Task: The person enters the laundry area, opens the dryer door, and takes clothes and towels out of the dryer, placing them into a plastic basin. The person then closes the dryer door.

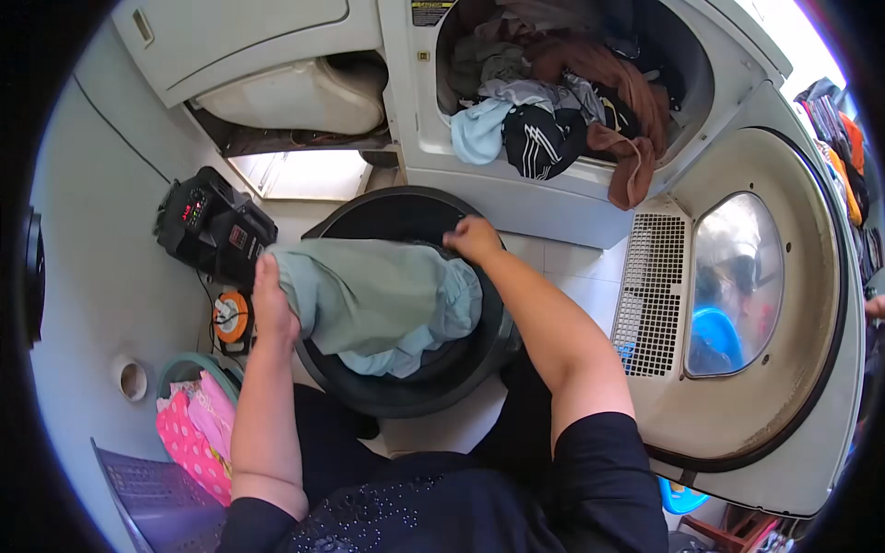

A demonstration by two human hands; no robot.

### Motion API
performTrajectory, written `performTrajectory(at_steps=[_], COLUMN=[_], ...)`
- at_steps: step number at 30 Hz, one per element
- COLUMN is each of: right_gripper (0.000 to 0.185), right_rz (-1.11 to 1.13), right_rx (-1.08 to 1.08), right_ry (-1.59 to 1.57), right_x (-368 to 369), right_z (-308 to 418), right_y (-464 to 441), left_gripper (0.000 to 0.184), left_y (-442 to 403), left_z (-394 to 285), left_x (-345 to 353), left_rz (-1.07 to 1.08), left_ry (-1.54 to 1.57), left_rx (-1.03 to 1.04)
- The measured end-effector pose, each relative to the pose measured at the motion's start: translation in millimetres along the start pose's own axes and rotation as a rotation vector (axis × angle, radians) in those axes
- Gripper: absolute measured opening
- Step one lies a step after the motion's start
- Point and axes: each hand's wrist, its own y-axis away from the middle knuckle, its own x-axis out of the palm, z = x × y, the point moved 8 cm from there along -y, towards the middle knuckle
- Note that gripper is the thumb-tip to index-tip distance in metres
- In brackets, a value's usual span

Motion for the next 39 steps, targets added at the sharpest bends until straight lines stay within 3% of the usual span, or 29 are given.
performTrajectory(at_steps=[2, 4, 6, 7, 9, 11, 12, 14, 16, 22, 24, 26, 30, 34, 36, 37, 39], right_gripper=[0.03, 0.034, 0.055, 0.055, 0.075, 0.087, 0.087, 0.082, 0.065, 0.039, 0.029, 0.022, 0.023, 0.048, 0.085, 0.085, 0.11], right_rz=[-0.231, -0.399, -0.513, -0.524, -0.816, -0.658, -0.665, -0.296, -0.304, -0.263, -0.37, -0.37, -0.307, -0.241, -0.761, -0.764, -0.711], right_rx=[-0.153, -0.297, -0.584, -0.599, -0.695, -0.6, -0.613, -0.122, -0.098, -0.157, -0.197, -0.262, -0.403, -0.377, -0.245, -0.245, 0.012], right_ry=[0.037, 0.107, 0.084, 0.072, 0.337, 0.373, 0.368, 0.493, 0.548, 0.617, -0.174, -0.419, -0.689, -0.464, 0.366, 0.373, 0.43], right_x=[-22.3, -64.3, -93.7, -101.7, -122.1, -125.9, -130.1, -116.3, -112.5, -146.4, -176.2, -193.6, -211.6, -215.6, -230.6, -227.5, -210.8], right_z=[20.2, 87.7, 108.5, 109.9, 120.0, 98.5, 95.6, 48.6, 33.3, 71.3, 101.7, 157.0, 188.7, 194.2, 154.8, 152.2, 119.5], right_y=[-24.1, -41.4, -88.4, -109.5, -130.2, -160.5, -159.5, -178.5, -177.5, -197.3, -185.1, -141.1, -132.4, -122.7, -128.2, -114.3, -79.7], left_gripper=[0.025, 0.027, 0.029, 0.028, 0.031, 0.034, 0.034, 0.035, 0.035, 0.034, 0.034, 0.034, 0.033, 0.033, 0.033, 0.033, 0.033], left_y=[5.5, 9.2, 14.5, 16.2, 21.9, 14.6, 11.5, 7.8, 3.4, 12.0, 14.0, 16.4, 18.9, 20.4, 21.5, 21.3, 19.6], left_z=[9.3, 28.3, 48.9, 57.3, 75.6, 73.4, 72.0, 69.7, 66.4, 64.3, 62.3, 60.2, 57.9, 61.8, 63.4, 64.3, 63.0], left_x=[11.6, 19.5, 34.7, 41.6, 48.1, 43.6, 43.8, 43.9, 48.8, 50.0, 54.0, 55.5, 55.9, 54.2, 52.4, 51.8, 50.3], left_rz=[0.026, 0.15, 0.448, 0.566, 0.675, 0.67, 0.665, 0.664, 0.67, 0.734, 0.756, 0.745, 0.715, 0.719, 0.723, 0.719, 0.702], left_ry=[0.005, -0.364, -0.689, -0.883, -0.67, -1.018, -1.017, -1.076, -1.083, -1.144, -1.166, -1.151, -1.131, -1.156, -1.156, -1.154, -1.15], left_rx=[-0.024, -0.067, -0.178, -0.187, -0.224, -0.039, -0.024, -0.041, -0.033, -0.051, -0.031, -0.022, 0.001, 0.035, 0.031, 0.029, 0.029])
